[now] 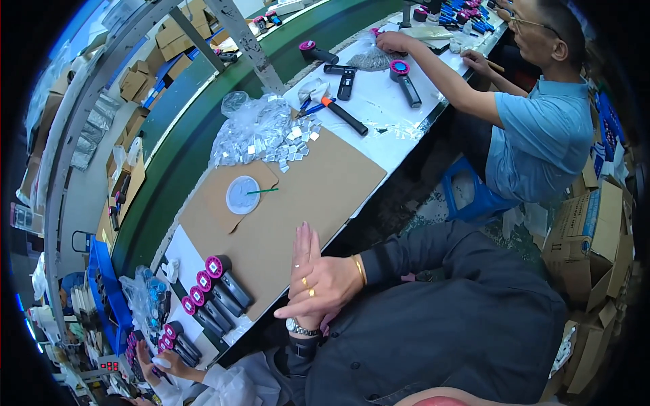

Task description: The person applies a substance to the center of handheld fans using a stick, places a square component onto it, and presses it down with a cloth-covered tool.

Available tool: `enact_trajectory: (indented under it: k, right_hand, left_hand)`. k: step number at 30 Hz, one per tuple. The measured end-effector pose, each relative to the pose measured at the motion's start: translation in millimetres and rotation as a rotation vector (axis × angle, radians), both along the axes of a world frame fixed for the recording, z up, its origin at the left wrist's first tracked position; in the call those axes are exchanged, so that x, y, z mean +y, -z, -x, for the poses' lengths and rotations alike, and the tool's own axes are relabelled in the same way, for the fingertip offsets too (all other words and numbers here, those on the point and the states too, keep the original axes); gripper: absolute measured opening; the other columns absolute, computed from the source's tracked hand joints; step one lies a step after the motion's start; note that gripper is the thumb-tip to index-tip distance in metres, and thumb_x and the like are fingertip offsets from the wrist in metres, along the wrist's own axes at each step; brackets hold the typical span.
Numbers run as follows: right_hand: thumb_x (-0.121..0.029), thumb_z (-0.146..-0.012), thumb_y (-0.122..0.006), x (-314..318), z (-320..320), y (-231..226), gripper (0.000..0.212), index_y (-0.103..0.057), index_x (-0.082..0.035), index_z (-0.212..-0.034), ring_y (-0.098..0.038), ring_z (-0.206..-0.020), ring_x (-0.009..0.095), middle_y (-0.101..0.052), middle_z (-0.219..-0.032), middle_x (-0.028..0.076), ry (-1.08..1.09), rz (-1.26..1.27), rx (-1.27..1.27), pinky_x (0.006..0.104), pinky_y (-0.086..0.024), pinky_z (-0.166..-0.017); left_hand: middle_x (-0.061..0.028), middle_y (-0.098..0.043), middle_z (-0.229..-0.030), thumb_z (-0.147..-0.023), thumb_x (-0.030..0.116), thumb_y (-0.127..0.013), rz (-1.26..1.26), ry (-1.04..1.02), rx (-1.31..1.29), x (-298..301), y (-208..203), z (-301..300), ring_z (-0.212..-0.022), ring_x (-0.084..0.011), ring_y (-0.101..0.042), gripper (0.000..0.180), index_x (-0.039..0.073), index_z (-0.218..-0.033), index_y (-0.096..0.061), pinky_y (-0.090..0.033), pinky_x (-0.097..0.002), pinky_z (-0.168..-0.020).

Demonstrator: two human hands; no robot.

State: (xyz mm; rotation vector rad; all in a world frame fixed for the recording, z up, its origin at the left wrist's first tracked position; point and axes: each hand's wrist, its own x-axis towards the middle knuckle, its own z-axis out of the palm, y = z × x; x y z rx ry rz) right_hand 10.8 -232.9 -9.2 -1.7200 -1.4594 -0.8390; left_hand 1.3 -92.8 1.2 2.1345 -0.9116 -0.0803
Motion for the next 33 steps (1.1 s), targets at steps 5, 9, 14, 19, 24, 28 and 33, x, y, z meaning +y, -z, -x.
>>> enact_trajectory:
  k: [5,9,14,19,24,28,33]
  right_hand:
    - [-0.023,-0.101,-0.066,-15.1,-12.1,3.5,0.051,-0.062,-0.006,-0.149,-0.069,-0.082,0.025,-0.069,-0.088,0.007,0.059,-0.081,0.138,0.0411,-0.057,-0.078]
    - [-0.027,-0.103,-0.067,9.9,13.5,-12.3,0.05,-0.063,-0.004,-0.147,-0.072,-0.086,0.028,-0.075,-0.098,0.009,0.1,0.158,0.122,0.042,-0.058,-0.084]
    - [-0.029,-0.1,-0.071,26.9,-8.1,-0.5,0.051,-0.064,-0.005,-0.145,-0.071,-0.085,0.028,-0.074,-0.098,0.008,-0.088,0.046,-0.035,0.0423,-0.059,-0.083]
    - [-0.026,-0.1,-0.072,10.0,-27.6,8.9,0.05,-0.063,-0.005,-0.145,-0.07,-0.083,0.027,-0.071,-0.094,0.007,-0.059,-0.106,0.121,0.0431,-0.059,-0.082]
    - [-0.028,-0.102,-0.072,16.4,-8.2,8.4,0.051,-0.061,-0.002,-0.144,-0.071,-0.085,0.028,-0.072,-0.097,0.009,0.104,0.03,0.185,0.043,-0.059,-0.082]
    - [-0.016,-0.103,-0.065,33.2,-3.4,6.2,0.044,-0.06,-0.006,-0.145,-0.067,-0.084,0.025,-0.066,-0.088,0.006,-0.036,-0.036,0.07,0.0397,-0.056,-0.081]
    - [-0.014,-0.102,-0.066,25.2,-16.4,3.1,0.04,-0.062,-0.007,-0.141,-0.067,-0.083,0.025,-0.066,-0.088,0.005,-0.133,-0.147,0.143,0.0387,-0.055,-0.079]
  left_hand:
    - [-0.0189,-0.024,-0.18,-0.092,0.006,-0.07,0.056,0.012,0.047,5.7,1.0,8.9,-0.167,-0.0374,-0.024,0.09,0.007,-0.172,-0.03,-0.025,-0.0469,-0.134]
    - [-0.0196,-0.024,-0.18,-0.092,0.005,-0.07,-0.001,-0.078,0.037,9.7,-6.5,8.2,-0.166,-0.0373,-0.025,0.089,0.007,-0.172,-0.03,-0.026,-0.0451,-0.133]
    - [-0.0206,-0.024,-0.18,-0.092,0.005,-0.069,-0.044,-0.119,0.042,25.2,0.6,11.0,-0.166,-0.0375,-0.026,0.087,0.007,-0.171,-0.032,-0.028,-0.0439,-0.133]
    - [-0.0227,-0.025,-0.178,-0.096,0.013,-0.069,-0.055,0.021,0.134,54.3,25.1,12.7,-0.164,-0.0385,-0.03,0.078,0.006,-0.168,-0.04,-0.029,-0.0448,-0.133]
    - [-0.0237,-0.028,-0.177,-0.095,0.013,-0.07,-0.022,0.088,0.144,54.1,28.0,9.4,-0.162,-0.0397,-0.033,0.075,0.006,-0.165,-0.044,-0.03,-0.0457,-0.132]
    - [-0.0246,-0.03,-0.175,-0.093,0.012,-0.072,0.025,0.09,0.13,48.3,24.7,6.1,-0.16,-0.0409,-0.035,0.073,0.007,-0.161,-0.048,-0.032,-0.0465,-0.131]
    - [-0.0256,-0.034,-0.173,-0.09,0.011,-0.074,0.072,0.052,0.107,42.8,21.7,2.2,-0.158,-0.0424,-0.038,0.07,0.008,-0.157,-0.053,-0.035,-0.0476,-0.129]
